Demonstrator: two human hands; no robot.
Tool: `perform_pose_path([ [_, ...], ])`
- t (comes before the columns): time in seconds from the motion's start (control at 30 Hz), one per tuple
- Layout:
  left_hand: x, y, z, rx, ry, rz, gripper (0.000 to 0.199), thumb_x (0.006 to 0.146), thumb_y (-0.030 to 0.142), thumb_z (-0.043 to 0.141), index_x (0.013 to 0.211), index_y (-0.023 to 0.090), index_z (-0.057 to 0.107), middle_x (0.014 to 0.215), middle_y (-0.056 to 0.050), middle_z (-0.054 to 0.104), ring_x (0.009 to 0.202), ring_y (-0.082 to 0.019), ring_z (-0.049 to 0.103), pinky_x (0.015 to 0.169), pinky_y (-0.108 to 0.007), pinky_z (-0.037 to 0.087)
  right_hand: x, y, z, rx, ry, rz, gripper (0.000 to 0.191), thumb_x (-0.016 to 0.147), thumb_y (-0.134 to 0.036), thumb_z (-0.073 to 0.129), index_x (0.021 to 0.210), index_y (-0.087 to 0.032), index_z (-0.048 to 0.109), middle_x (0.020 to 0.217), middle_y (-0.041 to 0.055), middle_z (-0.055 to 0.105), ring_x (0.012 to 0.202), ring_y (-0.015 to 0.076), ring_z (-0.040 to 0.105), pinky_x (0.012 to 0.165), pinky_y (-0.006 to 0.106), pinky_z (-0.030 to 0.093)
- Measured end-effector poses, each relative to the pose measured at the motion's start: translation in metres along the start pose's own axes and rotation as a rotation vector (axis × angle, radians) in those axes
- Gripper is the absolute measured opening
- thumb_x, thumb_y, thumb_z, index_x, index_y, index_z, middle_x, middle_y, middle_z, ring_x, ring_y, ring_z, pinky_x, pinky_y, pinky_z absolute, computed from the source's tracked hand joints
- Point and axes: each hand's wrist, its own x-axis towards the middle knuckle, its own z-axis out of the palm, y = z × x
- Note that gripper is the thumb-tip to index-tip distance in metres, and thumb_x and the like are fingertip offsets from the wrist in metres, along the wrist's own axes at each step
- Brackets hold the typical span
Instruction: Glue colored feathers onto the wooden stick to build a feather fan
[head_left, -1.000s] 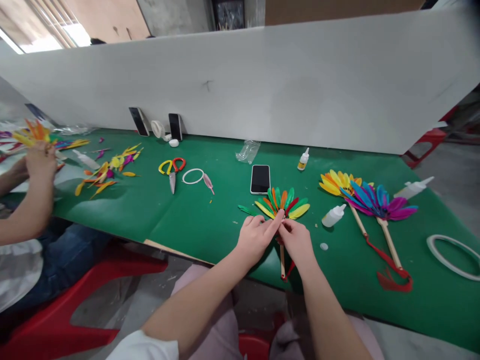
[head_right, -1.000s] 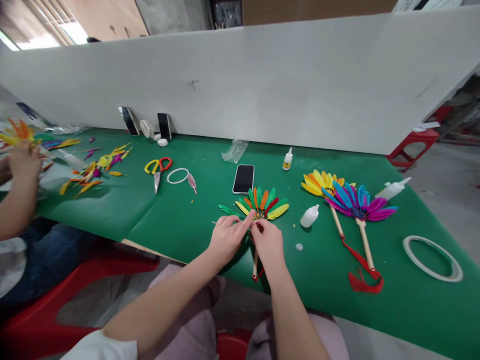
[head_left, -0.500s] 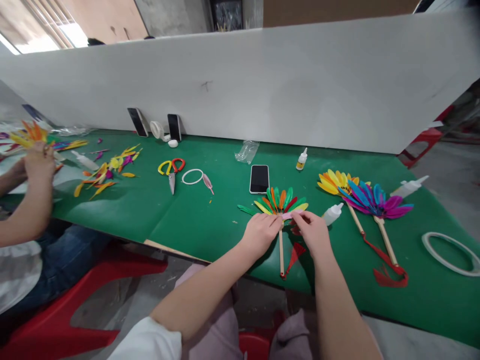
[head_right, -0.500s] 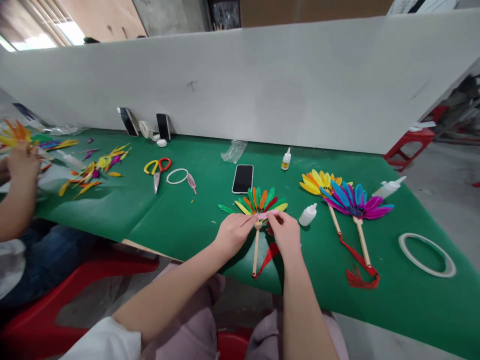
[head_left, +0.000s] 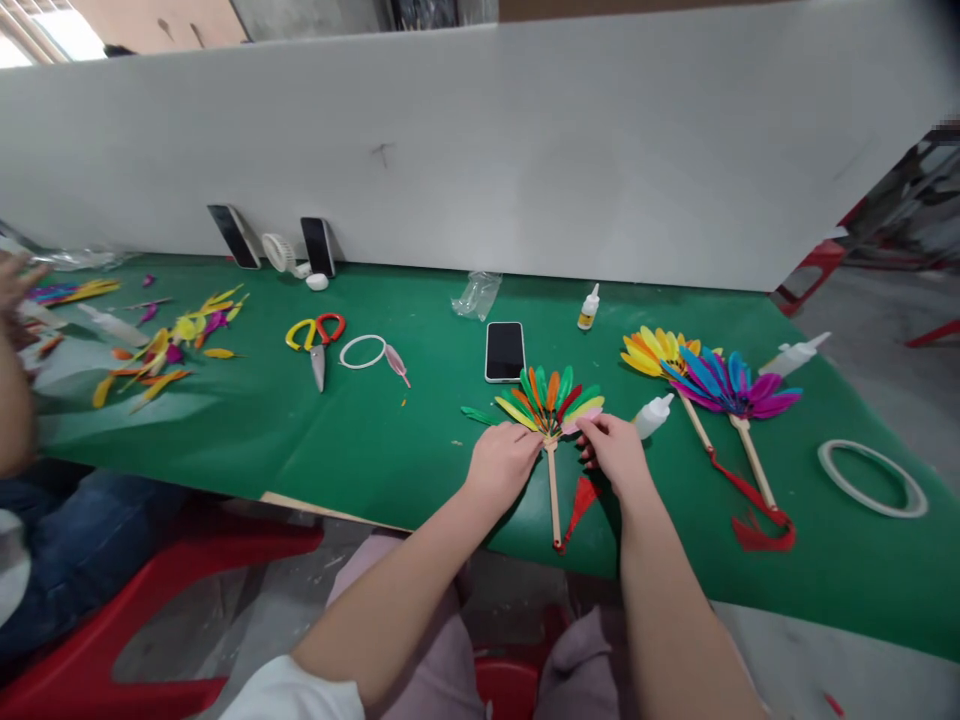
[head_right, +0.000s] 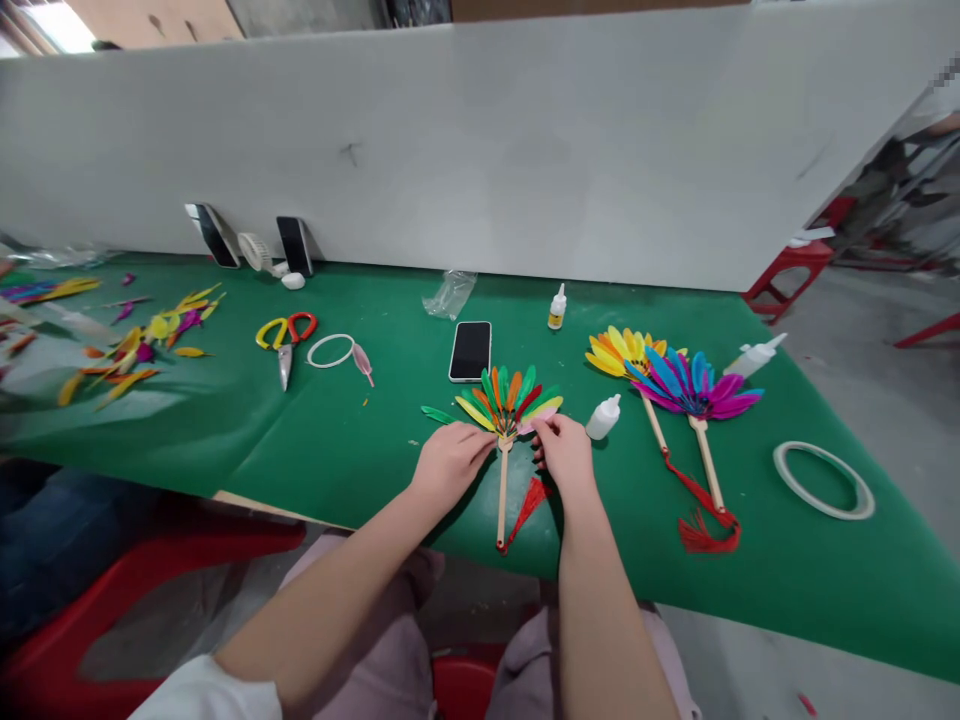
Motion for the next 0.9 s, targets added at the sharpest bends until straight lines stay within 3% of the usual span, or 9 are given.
perform_pose_path([
  [0.27, -0.001, 0.012, 0.003, 0.045, -0.146, 0.035, 0.029, 0.087, 0.029, 0.032, 0.091, 0.02, 0.059, 0.072, -0.004, 0.052, 0.07, -0.016, 0.047, 0.062, -0.028, 0.037, 0.006, 0.007, 0.001, -0.113, 0.056, -0.031, 0.025, 0.07, -0.041, 0.049, 0.069, -0.017, 0.052, 0.054, -0.0015, 0.054, 0.038, 0.0094, 0.048, 0.03, 0.019, 0.036],
  [0.57, 0.001, 0.017, -0.002, 0.051, -0.196, 0.062, 0.029, 0.085, 0.028, 0.035, 0.11, 0.019, 0.049, 0.078, -0.005, 0.051, 0.078, -0.018, 0.046, 0.067, -0.031, 0.039, 0.009, 0.006, 0.001, -0.267, 0.092, -0.062, 0.026, 0.071, -0.042, 0.045, 0.069, -0.018, 0.055, 0.051, -0.0012, 0.054, 0.036, 0.0116, 0.049, 0.032, 0.022, 0.036],
  [0.9, 0.001, 0.017, 0.0, 0.04, -0.207, 0.065, 0.029, 0.086, 0.027, 0.033, 0.108, 0.018, 0.05, 0.079, -0.006, 0.051, 0.077, -0.018, 0.047, 0.069, -0.032, 0.039, 0.009, 0.008, 0.001, -0.403, 0.165, -0.126, 0.029, 0.073, -0.045, 0.044, 0.071, -0.019, 0.058, 0.053, -0.0004, 0.057, 0.043, 0.0125, 0.05, 0.047, 0.025, 0.038],
])
